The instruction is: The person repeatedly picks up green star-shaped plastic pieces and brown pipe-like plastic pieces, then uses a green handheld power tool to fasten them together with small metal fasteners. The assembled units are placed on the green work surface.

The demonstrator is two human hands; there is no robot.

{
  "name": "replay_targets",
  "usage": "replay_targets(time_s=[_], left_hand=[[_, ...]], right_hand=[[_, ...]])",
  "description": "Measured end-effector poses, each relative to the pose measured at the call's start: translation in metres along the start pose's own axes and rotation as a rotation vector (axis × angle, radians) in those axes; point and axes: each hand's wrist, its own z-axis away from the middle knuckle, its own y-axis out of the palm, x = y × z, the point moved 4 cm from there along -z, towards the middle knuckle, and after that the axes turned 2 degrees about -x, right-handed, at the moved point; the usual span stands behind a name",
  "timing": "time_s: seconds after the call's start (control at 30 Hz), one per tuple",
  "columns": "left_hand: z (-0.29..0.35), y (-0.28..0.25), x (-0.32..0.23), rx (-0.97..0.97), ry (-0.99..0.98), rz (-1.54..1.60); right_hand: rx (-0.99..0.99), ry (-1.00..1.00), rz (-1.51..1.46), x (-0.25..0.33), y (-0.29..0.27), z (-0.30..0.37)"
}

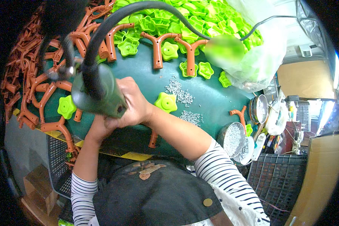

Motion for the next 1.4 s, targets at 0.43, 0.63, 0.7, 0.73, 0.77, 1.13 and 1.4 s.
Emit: replay_targets(time_s=[0.43,0.63,0.7,0.73,0.77,1.13,1.4], left_hand=[[0.0,-0.007,-0.054,0.082,0.229,-0.507],[0.001,0.04,-0.058,0.239,0.242,-0.443],[0.002,0.047,-0.061,0.23,0.246,-0.425],[0.003,0.049,-0.062,0.225,0.235,-0.435],[0.005,0.05,-0.063,0.219,0.224,-0.444],[0.002,0.054,-0.084,0.098,0.199,-0.217],[0.004,0.048,-0.087,0.054,0.235,-0.353]], right_hand=[[-0.554,-0.355,-0.029,0.078,-0.051,0.074],[-0.67,-0.253,0.213,0.082,-0.078,0.139],[-0.704,-0.282,0.215,0.072,-0.086,0.148],[-0.721,-0.295,0.216,0.066,-0.09,0.152],[-0.705,-0.304,0.207,0.058,-0.093,0.154],[-0.581,-0.47,-0.07,0.084,-0.057,0.126],[-0.54,-0.336,0.153,0.082,-0.034,0.11]])
